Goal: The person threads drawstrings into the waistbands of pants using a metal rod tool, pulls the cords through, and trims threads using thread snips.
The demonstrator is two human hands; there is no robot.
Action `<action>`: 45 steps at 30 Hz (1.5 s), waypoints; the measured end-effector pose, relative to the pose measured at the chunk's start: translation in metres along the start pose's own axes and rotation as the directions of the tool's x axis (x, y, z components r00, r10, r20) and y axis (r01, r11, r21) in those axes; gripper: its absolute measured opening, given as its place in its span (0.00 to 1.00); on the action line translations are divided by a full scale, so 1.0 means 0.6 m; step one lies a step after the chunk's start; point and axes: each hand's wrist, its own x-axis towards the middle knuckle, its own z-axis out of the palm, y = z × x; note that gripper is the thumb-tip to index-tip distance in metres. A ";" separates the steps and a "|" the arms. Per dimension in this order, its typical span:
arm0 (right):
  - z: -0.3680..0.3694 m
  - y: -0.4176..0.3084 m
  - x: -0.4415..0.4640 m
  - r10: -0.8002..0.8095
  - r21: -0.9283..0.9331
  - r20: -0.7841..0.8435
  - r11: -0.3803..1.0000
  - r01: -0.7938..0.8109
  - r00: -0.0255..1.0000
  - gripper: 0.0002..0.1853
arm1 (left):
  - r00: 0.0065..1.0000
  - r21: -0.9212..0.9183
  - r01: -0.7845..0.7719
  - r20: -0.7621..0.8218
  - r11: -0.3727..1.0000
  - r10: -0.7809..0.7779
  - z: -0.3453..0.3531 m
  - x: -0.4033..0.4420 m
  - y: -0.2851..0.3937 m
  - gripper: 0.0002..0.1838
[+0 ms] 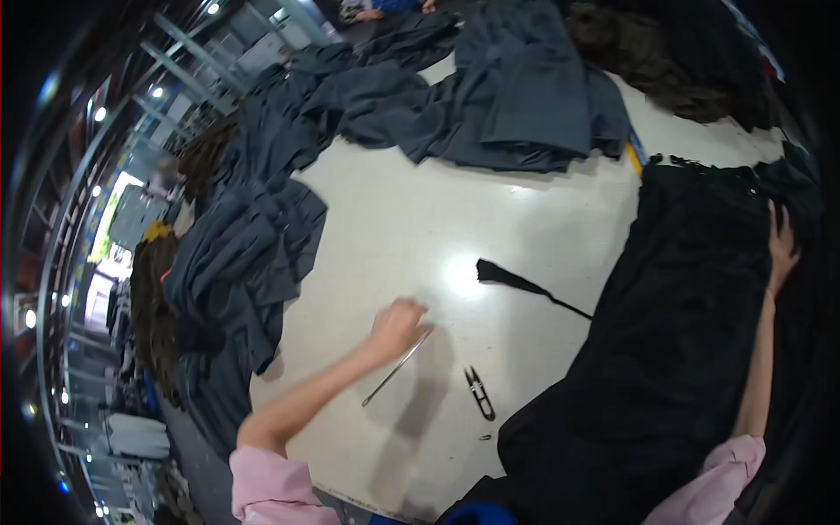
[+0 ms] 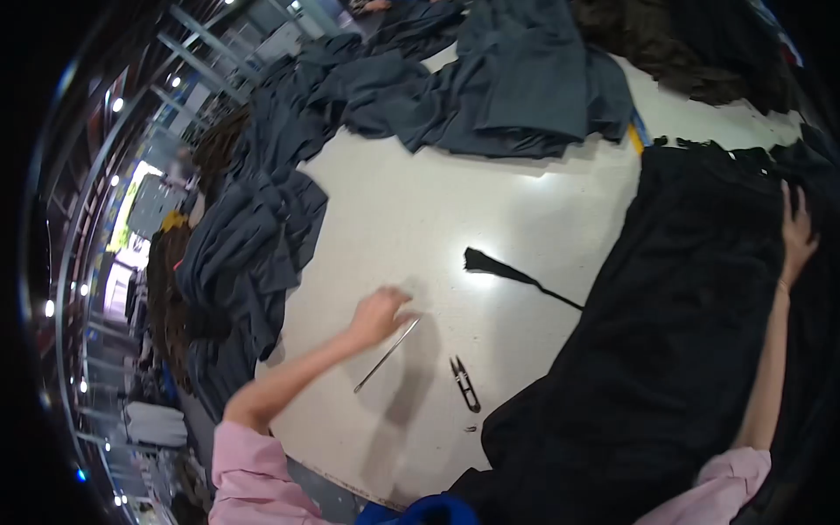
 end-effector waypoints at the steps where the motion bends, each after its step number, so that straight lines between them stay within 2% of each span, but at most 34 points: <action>1: 0.013 0.013 -0.003 -0.107 -0.581 -0.032 0.811 0.068 0.994 0.30 | 0.997 0.057 0.071 0.004 0.996 -0.072 0.023 -0.053 -0.003 0.14; 2: 0.032 0.021 -0.008 -0.193 -0.947 0.026 0.309 0.086 0.981 0.32 | 0.990 0.110 0.138 -0.008 0.984 -0.138 0.051 -0.099 -0.006 0.15; 3: 0.051 0.037 -0.012 -0.218 -0.945 0.152 -0.318 0.077 0.964 0.36 | 0.975 0.143 0.218 -0.060 0.965 -0.212 0.087 -0.138 -0.011 0.15; 4: 0.046 0.057 -0.021 -0.059 -0.655 0.235 -0.747 0.113 0.970 0.35 | 0.953 0.170 0.295 -0.130 0.940 -0.275 0.116 -0.167 -0.016 0.16; 5: 0.048 0.083 -0.025 0.109 -0.181 0.257 -0.971 0.159 0.960 0.33 | 0.950 0.168 0.286 -0.174 0.943 -0.257 0.127 -0.192 -0.014 0.15; 6: 0.068 0.106 -0.020 0.137 -0.170 0.291 -0.967 0.192 0.947 0.33 | 0.947 0.168 0.275 -0.215 0.947 -0.237 0.134 -0.211 -0.016 0.14; 8: 0.112 0.240 -0.032 -0.077 0.286 0.084 -0.953 -0.098 0.994 0.25 | 0.933 0.097 0.302 -0.235 0.948 -0.273 0.135 -0.237 -0.020 0.14; 10: 0.139 0.347 -0.060 -0.374 0.702 0.004 -0.660 -0.269 0.927 0.20 | 0.916 0.024 0.337 -0.239 0.941 -0.322 0.140 -0.256 -0.020 0.14; 12: 0.127 0.281 -0.057 -0.033 0.668 0.056 -0.741 -0.063 0.998 0.19 | 0.784 -0.461 0.496 -0.125 0.736 -0.608 0.163 -0.263 -0.026 0.15; 13: 0.104 0.270 -0.052 0.128 0.487 0.214 -0.874 0.008 0.968 0.19 | 0.805 -0.497 0.354 -0.269 0.792 -0.529 0.217 -0.268 -0.044 0.14; 14: 0.095 0.338 -0.062 0.199 0.364 0.255 -0.926 0.096 0.946 0.16 | 0.791 -0.498 0.215 -0.416 0.840 -0.449 0.267 -0.272 -0.058 0.14; 15: 0.079 0.411 -0.076 0.344 0.261 0.265 -0.925 0.276 0.901 0.14 | 0.759 -0.584 0.181 -0.429 0.791 -0.490 0.265 -0.272 -0.049 0.13; 16: 0.062 0.497 -0.100 0.378 0.135 0.218 -0.925 0.356 0.900 0.12 | 0.779 -0.905 0.219 -0.064 0.365 -0.624 0.215 -0.288 -0.034 0.13; 17: 0.027 0.588 -0.140 0.431 -0.045 0.194 -0.894 0.447 0.881 0.10 | 0.800 -0.956 0.244 0.292 -0.161 -0.524 0.157 -0.314 -0.016 0.12; 18: 0.012 0.714 -0.196 0.304 -0.347 -0.022 -0.896 0.277 0.953 0.10 | 0.843 -0.957 0.123 0.239 -0.262 -0.481 0.135 -0.343 -0.011 0.12; 19: 0.004 0.824 -0.258 0.349 -0.435 -0.174 -0.866 0.247 0.921 0.10 | 0.884 -0.934 0.009 0.174 -0.357 -0.434 0.118 -0.376 -0.012 0.12; 20: -0.055 0.875 -0.321 0.240 -0.696 -0.373 -0.711 -0.099 0.896 0.13 | 0.878 -0.934 -0.008 0.163 -0.356 -0.449 0.095 -0.413 -0.019 0.12; 21: -0.058 0.969 -0.380 0.372 -0.649 -0.525 -0.756 -0.077 0.766 0.13 | 0.865 -0.928 -0.141 0.055 -0.345 -0.499 0.075 -0.452 -0.027 0.12; 22: -0.060 1.065 -0.435 0.502 -0.700 -0.580 -0.710 -0.078 0.642 0.13 | 0.835 -0.908 -0.266 -0.049 -0.325 -0.548 0.061 -0.491 -0.043 0.12; 23: -0.068 1.144 -0.489 0.567 -0.691 -0.624 -0.722 -0.040 0.538 0.12 | 0.826 -0.909 -0.272 -0.052 -0.315 -0.561 0.052 -0.536 -0.068 0.12; 25: -0.087 1.276 -0.584 0.638 -0.724 -0.689 -0.616 -0.310 0.343 0.11 | 0.674 -0.963 -0.237 -0.260 0.131 -0.691 0.034 -0.631 -0.128 0.11; 27: -0.123 1.377 -0.660 0.738 -0.741 -0.659 -0.603 -0.296 0.148 0.11 | 0.640 -0.978 -0.169 -0.202 0.121 -0.742 0.016 -0.729 -0.187 0.08; 28: -0.137 1.424 -0.691 0.774 -0.748 -0.626 -0.558 -0.360 0.099 0.12 | 0.586 -0.980 -0.164 -0.185 0.108 -0.789 0.004 -0.774 -0.212 0.08; 30: -0.182 1.495 -0.741 0.851 -0.848 -0.521 -0.506 -0.157 0.071 0.12 | 0.476 -0.989 -0.148 -0.071 -0.001 -0.876 -0.009 -0.850 -0.254 0.07; 31: -0.188 1.535 -0.761 0.782 -0.722 -0.622 -0.591 -0.359 -0.036 0.11 | 0.424 -0.956 -0.295 -0.139 0.009 -0.895 0.018 -0.870 -0.280 0.09; 32: -0.182 1.582 -0.779 0.804 -0.740 -0.592 -0.572 -0.355 -0.060 0.11 | 0.388 -0.956 -0.292 -0.153 0.037 -0.909 0.014 -0.900 -0.301 0.09; 34: -0.159 1.656 -0.812 0.898 -0.954 -0.293 -0.252 -0.164 0.329 0.10 | 0.385 -0.953 -0.294 -0.050 -0.071 -0.922 0.007 -0.938 -0.335 0.08; 35: -0.144 1.679 -0.807 0.810 -0.746 -0.586 -0.526 -0.409 0.028 0.08 | 0.419 -0.923 -0.354 -0.014 -0.149 -0.908 0.007 -0.954 -0.349 0.08; 37: -0.185 1.714 -0.814 0.789 -0.715 -0.575 -0.613 -0.337 -0.215 0.10 | 0.392 -0.941 -0.317 -0.019 -0.116 -0.920 -0.004 -0.985 -0.379 0.09; 38: -0.181 1.740 -0.823 0.881 -0.827 -0.456 -0.471 -0.306 -0.123 0.09 | 0.370 -0.955 -0.286 -0.029 -0.084 -0.929 -0.009 -0.996 -0.394 0.11; 40: -0.170 1.800 -0.808 0.798 -0.661 -0.567 -0.588 -0.466 -0.201 0.09 | 0.315 -0.991 -0.095 -0.120 0.094 -0.942 -0.008 -1.029 -0.436 0.13; 41: -0.187 1.821 -0.805 0.816 -0.689 -0.559 -0.555 -0.467 -0.145 0.11 | 0.278 -0.975 0.044 -0.197 0.217 -0.940 -0.004 -1.041 -0.457 0.13; 44: -0.240 1.878 -0.786 0.839 -0.617 -0.544 -0.397 -0.679 0.003 0.12 | 0.354 -0.978 -0.203 -0.114 0.043 -0.928 -0.004 -1.062 -0.534 0.11; 45: -0.251 1.898 -0.776 0.833 -0.616 -0.549 -0.350 -0.705 0.065 0.13 | 0.370 -0.984 -0.159 -0.131 0.076 -0.920 -0.009 -1.064 -0.567 0.11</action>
